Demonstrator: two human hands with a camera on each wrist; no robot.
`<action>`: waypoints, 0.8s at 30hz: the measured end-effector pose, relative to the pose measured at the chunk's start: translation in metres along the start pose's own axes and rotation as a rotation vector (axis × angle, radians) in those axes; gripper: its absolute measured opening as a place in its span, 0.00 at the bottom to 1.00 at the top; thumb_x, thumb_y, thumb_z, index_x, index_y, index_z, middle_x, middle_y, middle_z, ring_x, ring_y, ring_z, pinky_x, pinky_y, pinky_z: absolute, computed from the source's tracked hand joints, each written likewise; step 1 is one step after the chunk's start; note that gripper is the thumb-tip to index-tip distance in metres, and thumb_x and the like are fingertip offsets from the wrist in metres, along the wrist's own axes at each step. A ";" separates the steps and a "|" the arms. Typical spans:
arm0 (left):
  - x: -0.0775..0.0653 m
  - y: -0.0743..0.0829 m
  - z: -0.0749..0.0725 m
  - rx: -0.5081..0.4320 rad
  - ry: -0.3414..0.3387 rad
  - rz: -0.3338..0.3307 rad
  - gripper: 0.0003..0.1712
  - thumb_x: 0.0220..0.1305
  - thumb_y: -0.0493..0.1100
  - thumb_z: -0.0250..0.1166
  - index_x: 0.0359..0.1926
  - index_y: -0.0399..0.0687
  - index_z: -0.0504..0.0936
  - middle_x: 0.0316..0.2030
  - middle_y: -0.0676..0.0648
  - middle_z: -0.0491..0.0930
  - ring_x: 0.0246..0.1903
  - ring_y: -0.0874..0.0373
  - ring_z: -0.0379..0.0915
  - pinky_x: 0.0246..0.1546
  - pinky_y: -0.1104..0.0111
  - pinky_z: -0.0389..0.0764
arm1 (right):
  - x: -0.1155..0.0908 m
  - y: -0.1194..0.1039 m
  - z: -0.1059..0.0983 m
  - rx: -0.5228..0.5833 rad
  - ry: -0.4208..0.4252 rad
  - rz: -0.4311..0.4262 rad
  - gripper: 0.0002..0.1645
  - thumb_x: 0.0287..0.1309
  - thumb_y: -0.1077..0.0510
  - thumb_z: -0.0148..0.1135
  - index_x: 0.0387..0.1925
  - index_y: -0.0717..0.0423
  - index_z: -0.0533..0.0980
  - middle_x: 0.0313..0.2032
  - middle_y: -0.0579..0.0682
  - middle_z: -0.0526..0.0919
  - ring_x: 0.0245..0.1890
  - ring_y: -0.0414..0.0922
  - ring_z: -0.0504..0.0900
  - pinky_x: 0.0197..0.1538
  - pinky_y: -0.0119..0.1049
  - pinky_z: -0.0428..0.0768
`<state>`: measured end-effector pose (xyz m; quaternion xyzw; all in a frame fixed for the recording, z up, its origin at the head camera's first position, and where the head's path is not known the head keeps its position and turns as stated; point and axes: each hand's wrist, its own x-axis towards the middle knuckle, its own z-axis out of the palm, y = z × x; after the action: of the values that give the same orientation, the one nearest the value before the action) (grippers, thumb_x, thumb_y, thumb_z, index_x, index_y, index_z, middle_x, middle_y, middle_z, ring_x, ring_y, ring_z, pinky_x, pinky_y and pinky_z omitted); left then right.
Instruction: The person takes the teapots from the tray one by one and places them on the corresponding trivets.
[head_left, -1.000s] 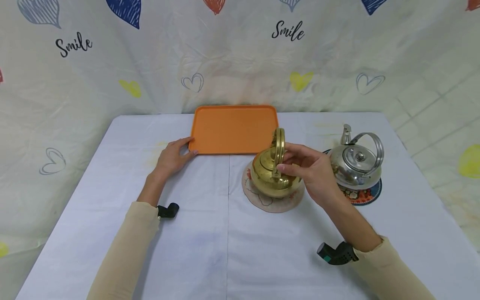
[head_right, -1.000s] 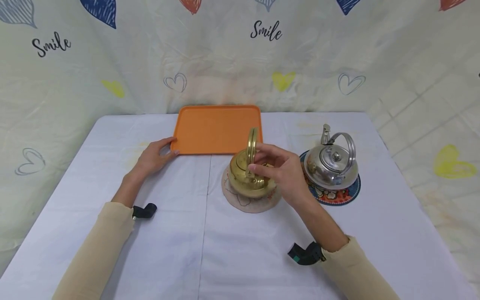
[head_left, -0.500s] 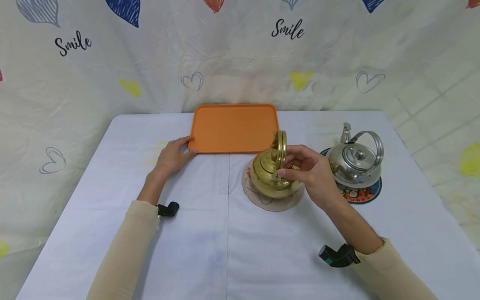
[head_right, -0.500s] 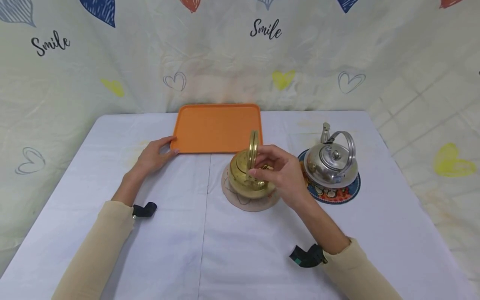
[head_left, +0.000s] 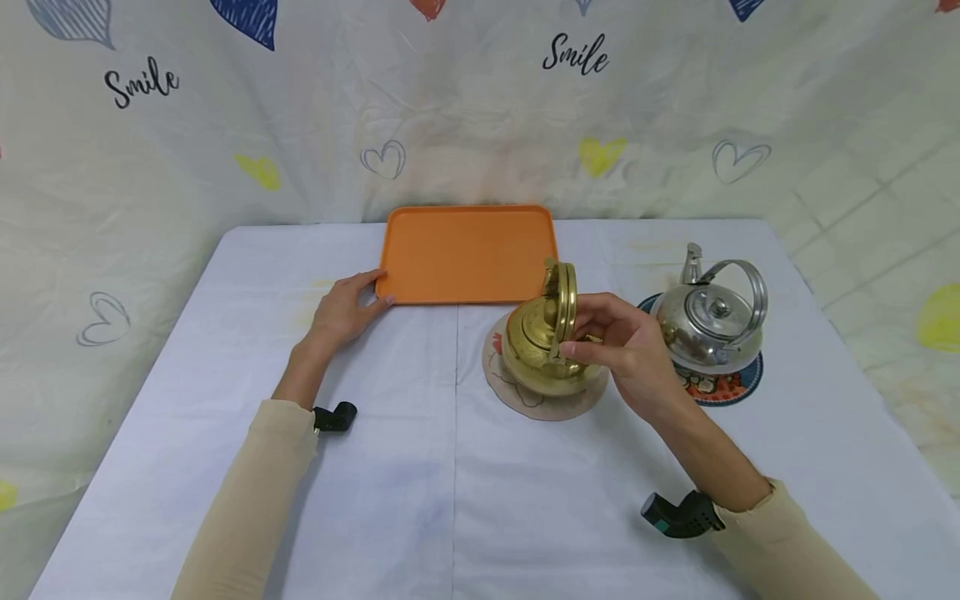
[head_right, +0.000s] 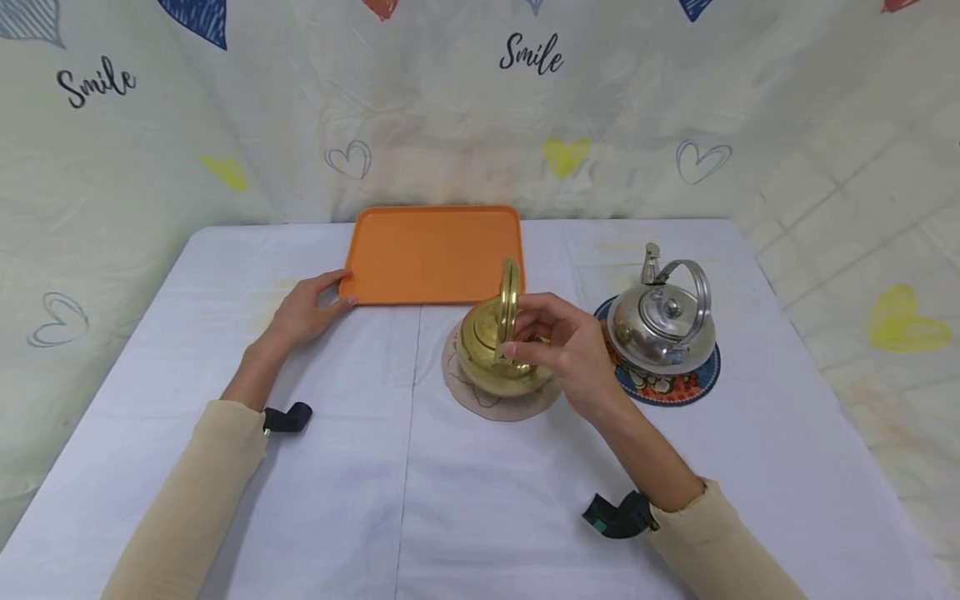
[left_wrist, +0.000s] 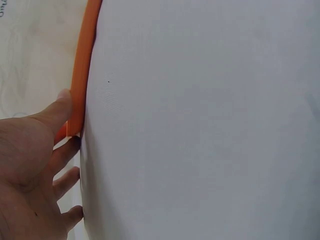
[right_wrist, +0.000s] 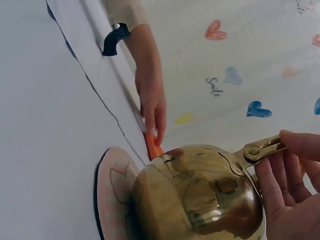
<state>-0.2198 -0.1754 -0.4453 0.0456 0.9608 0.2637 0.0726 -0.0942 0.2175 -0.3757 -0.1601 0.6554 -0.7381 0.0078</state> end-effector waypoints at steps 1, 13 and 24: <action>0.000 0.000 0.000 -0.002 0.001 0.001 0.37 0.77 0.57 0.61 0.80 0.52 0.63 0.78 0.40 0.64 0.80 0.37 0.54 0.81 0.43 0.56 | 0.000 0.000 0.000 0.004 -0.001 0.000 0.29 0.52 0.82 0.65 0.53 0.57 0.83 0.37 0.43 0.86 0.39 0.39 0.84 0.44 0.30 0.86; -0.001 -0.002 0.000 -0.011 -0.014 -0.013 0.37 0.77 0.57 0.60 0.80 0.54 0.62 0.79 0.40 0.62 0.80 0.37 0.52 0.81 0.43 0.55 | -0.004 0.003 -0.003 0.010 -0.008 -0.006 0.29 0.52 0.82 0.63 0.51 0.57 0.84 0.38 0.44 0.86 0.40 0.41 0.83 0.45 0.31 0.84; 0.000 -0.001 0.000 -0.015 -0.015 -0.015 0.37 0.77 0.57 0.60 0.80 0.54 0.63 0.79 0.41 0.62 0.80 0.38 0.52 0.81 0.43 0.55 | -0.005 0.003 -0.004 0.029 -0.072 -0.014 0.26 0.54 0.82 0.61 0.48 0.56 0.84 0.42 0.43 0.88 0.42 0.42 0.83 0.50 0.34 0.83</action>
<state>-0.2202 -0.1768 -0.4457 0.0398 0.9585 0.2702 0.0821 -0.0913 0.2224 -0.3801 -0.1913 0.6427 -0.7413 0.0285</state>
